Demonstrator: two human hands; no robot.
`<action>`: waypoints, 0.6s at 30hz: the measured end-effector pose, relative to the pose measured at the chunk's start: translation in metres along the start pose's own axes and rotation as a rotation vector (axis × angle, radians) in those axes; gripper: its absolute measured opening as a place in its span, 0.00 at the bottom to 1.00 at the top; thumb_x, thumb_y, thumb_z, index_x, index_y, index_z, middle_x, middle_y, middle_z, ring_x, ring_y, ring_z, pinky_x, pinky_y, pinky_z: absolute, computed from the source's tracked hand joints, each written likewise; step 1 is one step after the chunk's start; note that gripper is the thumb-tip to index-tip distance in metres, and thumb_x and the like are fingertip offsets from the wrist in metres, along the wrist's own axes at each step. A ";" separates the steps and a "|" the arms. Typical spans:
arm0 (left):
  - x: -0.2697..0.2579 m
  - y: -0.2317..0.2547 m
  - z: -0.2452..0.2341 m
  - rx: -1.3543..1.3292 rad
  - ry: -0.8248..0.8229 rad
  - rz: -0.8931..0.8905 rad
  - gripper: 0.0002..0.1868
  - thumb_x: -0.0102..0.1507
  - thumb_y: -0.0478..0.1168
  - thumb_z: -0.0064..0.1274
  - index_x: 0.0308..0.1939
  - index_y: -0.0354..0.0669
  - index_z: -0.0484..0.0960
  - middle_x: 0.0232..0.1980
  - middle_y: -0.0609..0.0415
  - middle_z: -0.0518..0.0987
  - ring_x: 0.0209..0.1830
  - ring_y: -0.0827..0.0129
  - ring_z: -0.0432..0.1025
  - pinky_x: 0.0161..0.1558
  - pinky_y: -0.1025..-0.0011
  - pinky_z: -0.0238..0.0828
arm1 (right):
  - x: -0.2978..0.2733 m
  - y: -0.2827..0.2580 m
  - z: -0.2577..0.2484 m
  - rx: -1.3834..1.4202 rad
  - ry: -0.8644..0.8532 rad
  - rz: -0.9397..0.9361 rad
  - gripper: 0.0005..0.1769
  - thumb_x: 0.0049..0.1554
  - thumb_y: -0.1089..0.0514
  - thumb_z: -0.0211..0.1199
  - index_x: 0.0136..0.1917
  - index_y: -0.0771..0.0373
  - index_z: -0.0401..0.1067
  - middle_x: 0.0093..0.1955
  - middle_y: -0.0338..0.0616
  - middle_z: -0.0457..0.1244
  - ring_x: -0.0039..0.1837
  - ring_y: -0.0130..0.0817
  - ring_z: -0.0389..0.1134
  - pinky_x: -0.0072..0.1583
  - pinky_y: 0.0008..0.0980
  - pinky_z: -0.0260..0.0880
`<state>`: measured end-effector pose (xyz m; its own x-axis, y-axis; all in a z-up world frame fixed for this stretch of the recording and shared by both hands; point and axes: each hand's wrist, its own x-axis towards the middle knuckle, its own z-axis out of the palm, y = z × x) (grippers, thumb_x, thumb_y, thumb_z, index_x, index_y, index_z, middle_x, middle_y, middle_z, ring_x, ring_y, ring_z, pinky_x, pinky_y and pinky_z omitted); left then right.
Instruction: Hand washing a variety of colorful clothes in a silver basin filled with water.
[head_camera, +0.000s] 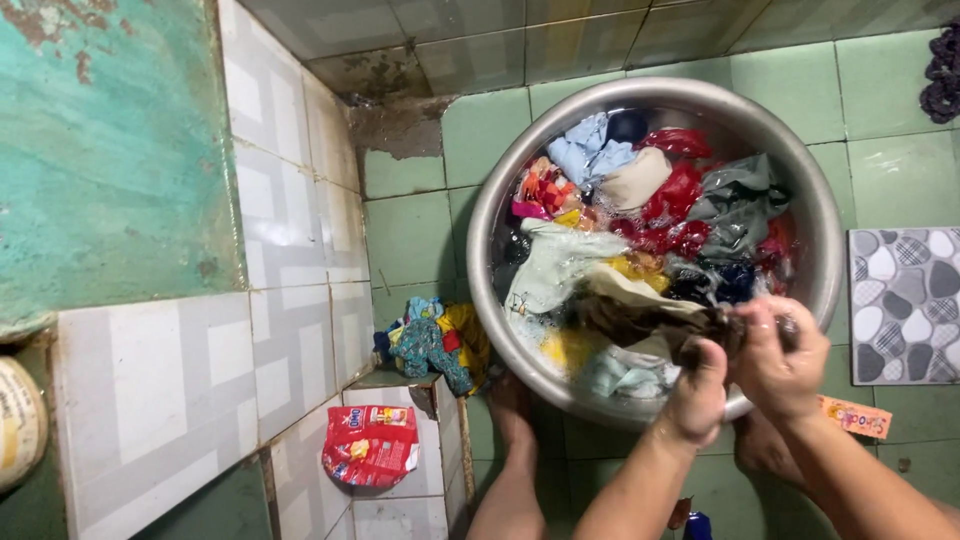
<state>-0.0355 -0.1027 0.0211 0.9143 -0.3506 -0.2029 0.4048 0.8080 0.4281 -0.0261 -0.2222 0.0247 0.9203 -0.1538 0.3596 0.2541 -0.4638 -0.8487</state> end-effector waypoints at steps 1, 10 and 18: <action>0.001 0.000 -0.005 -0.065 -0.041 -0.037 0.46 0.71 0.72 0.35 0.79 0.41 0.61 0.73 0.53 0.68 0.75 0.66 0.61 0.77 0.64 0.57 | 0.003 -0.012 -0.008 0.149 -0.026 0.190 0.06 0.71 0.63 0.55 0.52 0.68 0.70 0.51 0.47 0.68 0.53 0.29 0.70 0.57 0.26 0.72; 0.001 0.036 0.027 -0.142 0.116 -0.192 0.49 0.64 0.75 0.34 0.79 0.47 0.55 0.74 0.44 0.65 0.72 0.58 0.63 0.71 0.57 0.61 | -0.006 -0.032 -0.048 0.533 -0.035 0.316 0.15 0.72 0.58 0.62 0.48 0.71 0.69 0.47 0.52 0.67 0.50 0.37 0.69 0.62 0.35 0.71; 0.007 0.023 0.027 0.106 -0.093 0.047 0.39 0.73 0.60 0.45 0.79 0.39 0.58 0.79 0.50 0.61 0.78 0.65 0.57 0.80 0.66 0.52 | 0.057 -0.096 0.024 0.047 -0.021 -0.284 0.49 0.54 0.31 0.66 0.69 0.71 0.55 0.69 0.52 0.57 0.71 0.45 0.61 0.73 0.44 0.60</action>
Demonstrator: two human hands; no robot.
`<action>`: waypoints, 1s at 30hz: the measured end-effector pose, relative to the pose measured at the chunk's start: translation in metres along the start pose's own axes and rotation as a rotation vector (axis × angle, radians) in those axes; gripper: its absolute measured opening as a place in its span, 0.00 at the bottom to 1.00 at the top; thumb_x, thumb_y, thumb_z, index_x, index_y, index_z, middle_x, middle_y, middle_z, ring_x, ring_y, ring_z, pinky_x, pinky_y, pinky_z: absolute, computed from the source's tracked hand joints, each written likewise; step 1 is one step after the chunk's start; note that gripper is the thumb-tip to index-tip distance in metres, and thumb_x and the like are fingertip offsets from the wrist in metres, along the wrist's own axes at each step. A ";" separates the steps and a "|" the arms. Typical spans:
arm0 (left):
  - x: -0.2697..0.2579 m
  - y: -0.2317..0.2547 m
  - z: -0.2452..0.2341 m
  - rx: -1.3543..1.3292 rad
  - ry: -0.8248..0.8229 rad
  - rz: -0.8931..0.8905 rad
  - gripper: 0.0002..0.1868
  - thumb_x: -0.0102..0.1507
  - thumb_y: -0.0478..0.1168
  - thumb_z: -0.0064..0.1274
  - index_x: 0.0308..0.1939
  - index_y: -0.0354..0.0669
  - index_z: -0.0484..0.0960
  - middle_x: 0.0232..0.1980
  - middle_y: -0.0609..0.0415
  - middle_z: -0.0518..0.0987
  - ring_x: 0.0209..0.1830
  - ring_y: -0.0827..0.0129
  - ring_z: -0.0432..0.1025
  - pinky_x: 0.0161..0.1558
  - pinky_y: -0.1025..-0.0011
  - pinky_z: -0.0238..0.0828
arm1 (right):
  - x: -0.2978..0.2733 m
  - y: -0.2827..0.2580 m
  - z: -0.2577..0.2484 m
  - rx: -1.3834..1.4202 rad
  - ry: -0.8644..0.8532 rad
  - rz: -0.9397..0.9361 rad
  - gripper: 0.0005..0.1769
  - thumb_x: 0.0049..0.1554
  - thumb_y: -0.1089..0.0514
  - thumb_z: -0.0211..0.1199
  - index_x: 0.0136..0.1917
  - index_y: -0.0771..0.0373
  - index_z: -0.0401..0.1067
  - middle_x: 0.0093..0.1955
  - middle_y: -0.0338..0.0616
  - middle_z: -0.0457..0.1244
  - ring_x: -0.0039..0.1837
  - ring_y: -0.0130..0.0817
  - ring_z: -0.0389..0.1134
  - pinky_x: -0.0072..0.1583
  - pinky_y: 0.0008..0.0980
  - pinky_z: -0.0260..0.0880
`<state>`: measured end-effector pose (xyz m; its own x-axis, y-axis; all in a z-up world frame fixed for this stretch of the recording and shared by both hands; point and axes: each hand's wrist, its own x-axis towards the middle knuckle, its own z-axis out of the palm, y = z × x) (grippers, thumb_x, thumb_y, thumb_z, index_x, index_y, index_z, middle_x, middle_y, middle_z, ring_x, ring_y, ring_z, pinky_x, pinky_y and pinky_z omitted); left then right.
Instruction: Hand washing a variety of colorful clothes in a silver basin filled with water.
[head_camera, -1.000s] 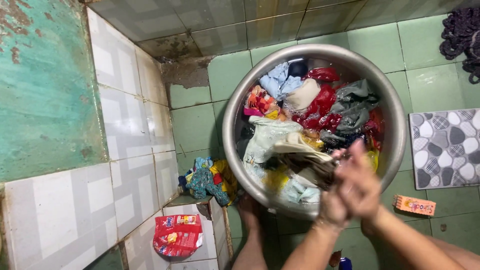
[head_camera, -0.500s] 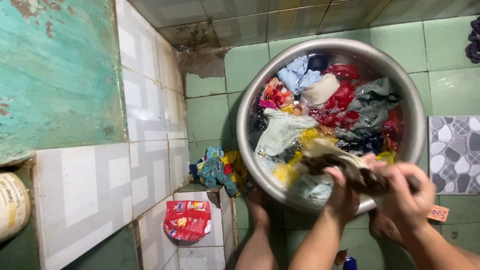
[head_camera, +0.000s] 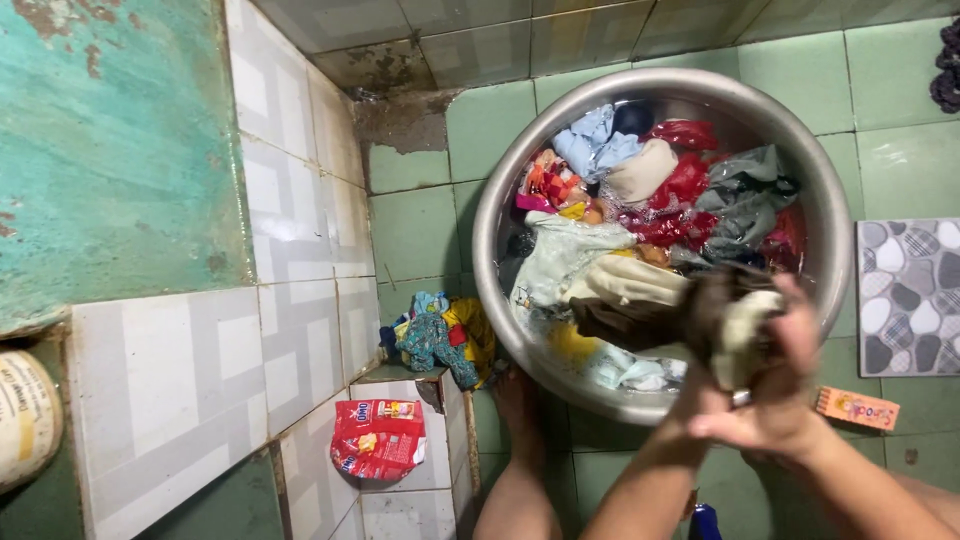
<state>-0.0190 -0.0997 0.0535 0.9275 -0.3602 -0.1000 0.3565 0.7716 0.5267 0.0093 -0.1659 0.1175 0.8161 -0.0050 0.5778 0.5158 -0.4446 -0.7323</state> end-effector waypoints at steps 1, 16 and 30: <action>-0.002 0.000 -0.004 -0.018 -0.071 -0.008 0.39 0.73 0.63 0.42 0.79 0.41 0.59 0.79 0.52 0.63 0.77 0.66 0.58 0.80 0.67 0.52 | -0.016 0.013 -0.003 0.003 -0.026 0.000 0.48 0.53 0.34 0.68 0.71 0.69 0.55 0.70 0.53 0.58 0.70 0.45 0.61 0.73 0.43 0.60; -0.024 -0.064 -0.167 0.304 0.174 -0.253 0.42 0.61 0.55 0.65 0.70 0.32 0.69 0.62 0.37 0.74 0.61 0.48 0.70 0.61 0.53 0.71 | 0.040 -0.040 -0.048 0.696 0.202 0.801 0.27 0.64 0.49 0.65 0.70 0.63 0.62 0.65 0.52 0.61 0.64 0.39 0.67 0.65 0.40 0.70; -0.027 0.087 -0.013 -0.606 0.154 -0.031 0.44 0.61 0.69 0.58 0.80 0.74 0.65 0.77 0.40 0.65 0.69 0.55 0.68 0.66 0.55 0.70 | 0.009 -0.022 -0.003 0.100 -0.366 -0.186 0.46 0.51 0.21 0.65 0.71 0.48 0.61 0.75 0.53 0.52 0.81 0.54 0.48 0.76 0.62 0.44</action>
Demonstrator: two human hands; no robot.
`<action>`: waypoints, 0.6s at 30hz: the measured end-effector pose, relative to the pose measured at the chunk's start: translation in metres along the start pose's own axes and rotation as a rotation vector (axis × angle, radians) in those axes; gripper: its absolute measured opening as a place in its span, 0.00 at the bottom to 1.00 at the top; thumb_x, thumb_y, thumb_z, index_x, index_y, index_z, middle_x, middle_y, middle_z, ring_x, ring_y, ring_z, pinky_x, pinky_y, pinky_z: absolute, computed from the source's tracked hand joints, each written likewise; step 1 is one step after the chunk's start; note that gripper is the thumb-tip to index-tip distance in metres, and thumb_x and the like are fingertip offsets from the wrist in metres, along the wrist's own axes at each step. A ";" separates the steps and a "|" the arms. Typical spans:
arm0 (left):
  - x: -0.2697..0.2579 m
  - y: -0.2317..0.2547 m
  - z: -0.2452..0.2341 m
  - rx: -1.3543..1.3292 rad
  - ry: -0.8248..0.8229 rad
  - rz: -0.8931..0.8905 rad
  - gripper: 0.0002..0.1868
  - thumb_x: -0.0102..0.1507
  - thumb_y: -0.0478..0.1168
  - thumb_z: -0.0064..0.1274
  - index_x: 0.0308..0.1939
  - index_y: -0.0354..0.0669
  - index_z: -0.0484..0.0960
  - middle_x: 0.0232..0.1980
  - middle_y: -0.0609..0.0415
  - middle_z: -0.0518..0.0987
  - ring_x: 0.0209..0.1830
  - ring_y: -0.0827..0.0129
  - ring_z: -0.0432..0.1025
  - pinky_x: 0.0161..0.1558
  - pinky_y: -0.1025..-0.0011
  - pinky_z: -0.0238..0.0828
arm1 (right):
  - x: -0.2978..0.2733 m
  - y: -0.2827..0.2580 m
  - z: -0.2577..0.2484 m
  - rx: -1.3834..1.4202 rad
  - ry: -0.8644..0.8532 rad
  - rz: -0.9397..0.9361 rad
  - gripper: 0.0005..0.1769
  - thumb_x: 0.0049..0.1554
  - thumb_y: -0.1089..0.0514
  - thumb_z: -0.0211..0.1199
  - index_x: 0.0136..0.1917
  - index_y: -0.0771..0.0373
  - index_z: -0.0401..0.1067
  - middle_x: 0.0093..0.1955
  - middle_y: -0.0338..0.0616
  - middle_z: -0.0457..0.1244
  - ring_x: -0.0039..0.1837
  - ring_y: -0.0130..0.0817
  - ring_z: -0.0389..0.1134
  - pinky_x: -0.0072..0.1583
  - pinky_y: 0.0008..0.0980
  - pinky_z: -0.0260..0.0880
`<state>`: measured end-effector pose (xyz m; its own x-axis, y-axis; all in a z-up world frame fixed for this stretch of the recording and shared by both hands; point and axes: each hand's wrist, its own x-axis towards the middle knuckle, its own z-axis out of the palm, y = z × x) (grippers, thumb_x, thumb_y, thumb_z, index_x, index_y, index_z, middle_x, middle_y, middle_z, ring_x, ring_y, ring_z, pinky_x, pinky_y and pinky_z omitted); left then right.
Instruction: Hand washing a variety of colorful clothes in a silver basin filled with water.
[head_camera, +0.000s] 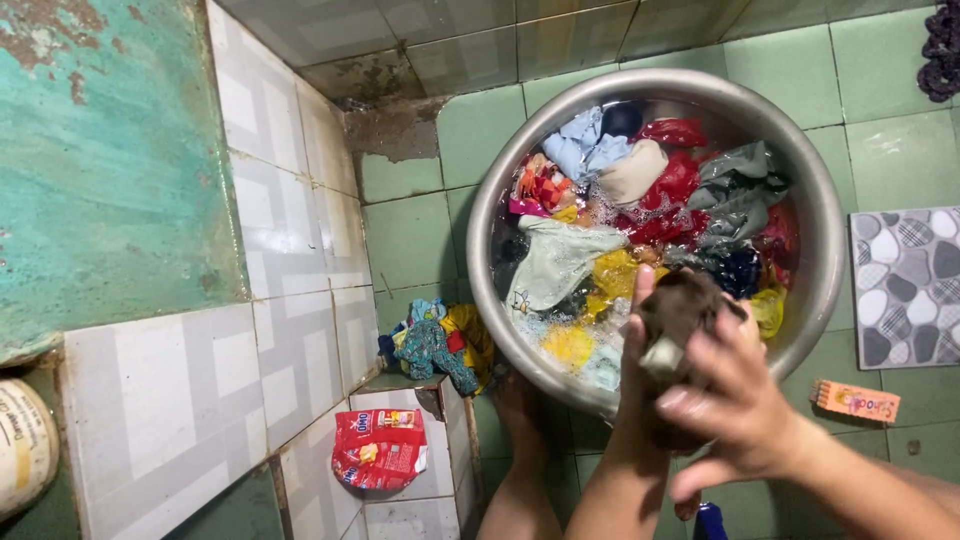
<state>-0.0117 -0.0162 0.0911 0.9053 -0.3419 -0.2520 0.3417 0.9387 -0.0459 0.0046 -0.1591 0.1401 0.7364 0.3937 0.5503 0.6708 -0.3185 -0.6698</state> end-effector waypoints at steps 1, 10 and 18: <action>0.004 0.000 -0.004 0.018 0.015 0.016 0.40 0.62 0.68 0.57 0.77 0.72 0.66 0.74 0.41 0.65 0.67 0.56 0.68 0.64 0.56 0.70 | -0.006 -0.001 0.008 -0.194 -0.020 -0.138 0.42 0.51 0.19 0.62 0.69 0.43 0.65 0.75 0.51 0.52 0.80 0.54 0.48 0.73 0.66 0.46; 0.019 -0.059 -0.075 0.200 0.169 0.141 0.20 0.75 0.60 0.50 0.55 0.50 0.71 0.51 0.47 0.69 0.44 0.65 0.68 0.40 0.68 0.71 | -0.045 0.043 0.011 -0.384 0.032 -0.249 0.15 0.47 0.40 0.71 0.44 0.46 0.76 0.60 0.47 0.62 0.57 0.46 0.64 0.53 0.49 0.67; 0.029 -0.043 -0.064 0.367 0.874 0.015 0.08 0.70 0.50 0.51 0.47 0.58 0.69 0.38 0.56 0.79 0.35 0.70 0.75 0.37 0.71 0.78 | -0.059 0.057 0.013 -0.284 0.023 0.052 0.11 0.53 0.55 0.68 0.35 0.60 0.70 0.50 0.50 0.65 0.51 0.45 0.69 0.49 0.42 0.71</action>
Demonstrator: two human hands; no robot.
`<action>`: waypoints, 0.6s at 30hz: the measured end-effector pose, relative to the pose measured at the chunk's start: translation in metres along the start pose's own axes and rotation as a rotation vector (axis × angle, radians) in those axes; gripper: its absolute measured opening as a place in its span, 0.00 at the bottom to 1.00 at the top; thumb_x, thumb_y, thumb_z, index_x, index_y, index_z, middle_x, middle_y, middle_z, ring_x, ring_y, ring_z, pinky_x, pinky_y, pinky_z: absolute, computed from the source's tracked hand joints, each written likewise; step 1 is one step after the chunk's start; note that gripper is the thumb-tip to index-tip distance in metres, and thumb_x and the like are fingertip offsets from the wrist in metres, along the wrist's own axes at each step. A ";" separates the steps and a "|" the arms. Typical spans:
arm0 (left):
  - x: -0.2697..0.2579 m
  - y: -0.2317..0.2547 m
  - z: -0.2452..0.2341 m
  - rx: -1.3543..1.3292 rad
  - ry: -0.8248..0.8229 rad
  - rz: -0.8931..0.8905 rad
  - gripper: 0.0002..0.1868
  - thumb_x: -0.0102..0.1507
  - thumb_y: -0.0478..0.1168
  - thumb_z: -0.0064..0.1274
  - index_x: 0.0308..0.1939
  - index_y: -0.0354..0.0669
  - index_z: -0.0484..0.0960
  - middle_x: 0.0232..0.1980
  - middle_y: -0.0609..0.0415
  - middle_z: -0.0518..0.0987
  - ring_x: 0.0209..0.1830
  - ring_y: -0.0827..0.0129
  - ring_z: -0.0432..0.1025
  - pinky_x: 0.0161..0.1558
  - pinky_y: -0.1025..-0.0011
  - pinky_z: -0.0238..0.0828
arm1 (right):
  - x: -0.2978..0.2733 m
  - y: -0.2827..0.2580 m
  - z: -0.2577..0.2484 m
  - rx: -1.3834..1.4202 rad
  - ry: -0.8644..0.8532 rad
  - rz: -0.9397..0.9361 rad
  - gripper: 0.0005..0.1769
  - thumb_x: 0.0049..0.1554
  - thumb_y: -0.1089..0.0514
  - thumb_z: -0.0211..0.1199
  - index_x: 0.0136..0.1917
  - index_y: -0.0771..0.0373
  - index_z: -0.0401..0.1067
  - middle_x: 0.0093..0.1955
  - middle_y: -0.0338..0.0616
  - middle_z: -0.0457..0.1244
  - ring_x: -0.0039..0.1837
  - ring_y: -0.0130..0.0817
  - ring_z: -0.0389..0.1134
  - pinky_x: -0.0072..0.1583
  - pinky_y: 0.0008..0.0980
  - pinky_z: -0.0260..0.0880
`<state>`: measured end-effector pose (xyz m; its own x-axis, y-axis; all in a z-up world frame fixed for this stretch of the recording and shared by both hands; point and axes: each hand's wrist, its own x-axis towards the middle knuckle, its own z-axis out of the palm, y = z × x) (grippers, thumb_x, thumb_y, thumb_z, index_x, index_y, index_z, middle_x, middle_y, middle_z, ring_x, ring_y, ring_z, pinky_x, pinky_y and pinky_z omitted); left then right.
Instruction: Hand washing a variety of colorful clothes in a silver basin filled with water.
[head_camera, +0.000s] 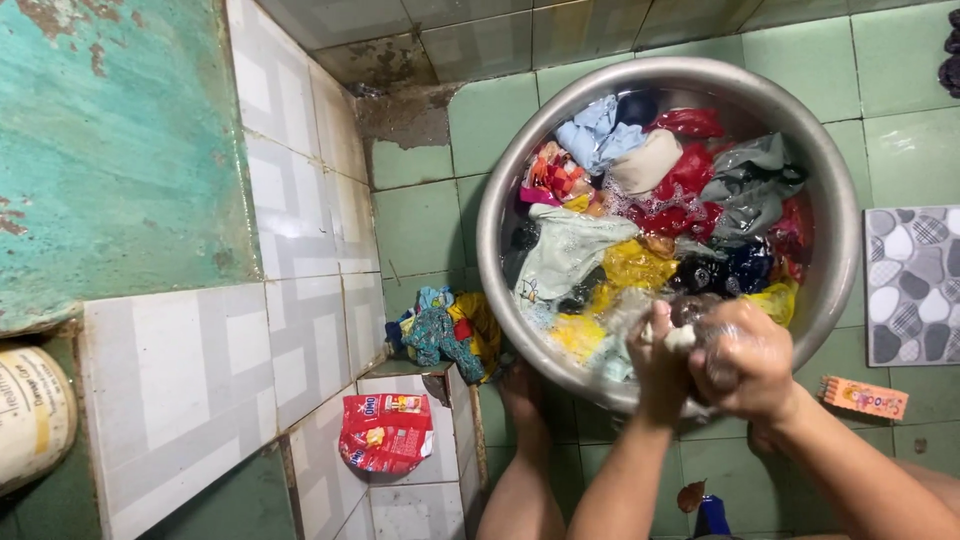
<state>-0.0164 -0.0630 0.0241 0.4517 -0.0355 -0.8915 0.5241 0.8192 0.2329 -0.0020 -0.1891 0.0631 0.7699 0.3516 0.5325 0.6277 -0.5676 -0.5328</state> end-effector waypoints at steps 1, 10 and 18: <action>0.000 0.012 -0.003 0.520 -0.072 0.544 0.11 0.72 0.48 0.49 0.41 0.48 0.75 0.36 0.52 0.79 0.36 0.67 0.75 0.37 0.67 0.75 | -0.009 0.016 0.001 0.137 -0.084 0.234 0.06 0.54 0.56 0.65 0.40 0.60 0.73 0.53 0.47 0.67 0.54 0.42 0.71 0.54 0.41 0.72; -0.020 0.173 -0.073 0.505 0.393 1.050 0.11 0.67 0.45 0.54 0.40 0.41 0.81 0.35 0.53 0.83 0.25 0.72 0.78 0.24 0.74 0.79 | 0.002 0.079 -0.049 0.804 -0.059 0.785 0.16 0.65 0.59 0.56 0.64 0.66 0.70 0.69 0.47 0.64 0.68 0.37 0.66 0.70 0.38 0.66; 0.091 0.164 -0.200 0.941 0.984 0.936 0.24 0.69 0.59 0.46 0.47 0.40 0.80 0.53 0.35 0.76 0.47 0.51 0.75 0.44 0.52 0.75 | -0.085 0.162 -0.004 0.696 -0.017 1.120 0.15 0.68 0.56 0.55 0.61 0.69 0.70 0.56 0.45 0.68 0.56 0.33 0.70 0.58 0.34 0.72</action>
<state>-0.0340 0.1823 -0.0962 0.4334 0.8934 -0.1181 0.7422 -0.2795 0.6091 0.0337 -0.3133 -0.0658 0.9063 -0.0432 -0.4203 -0.4223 -0.0584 -0.9046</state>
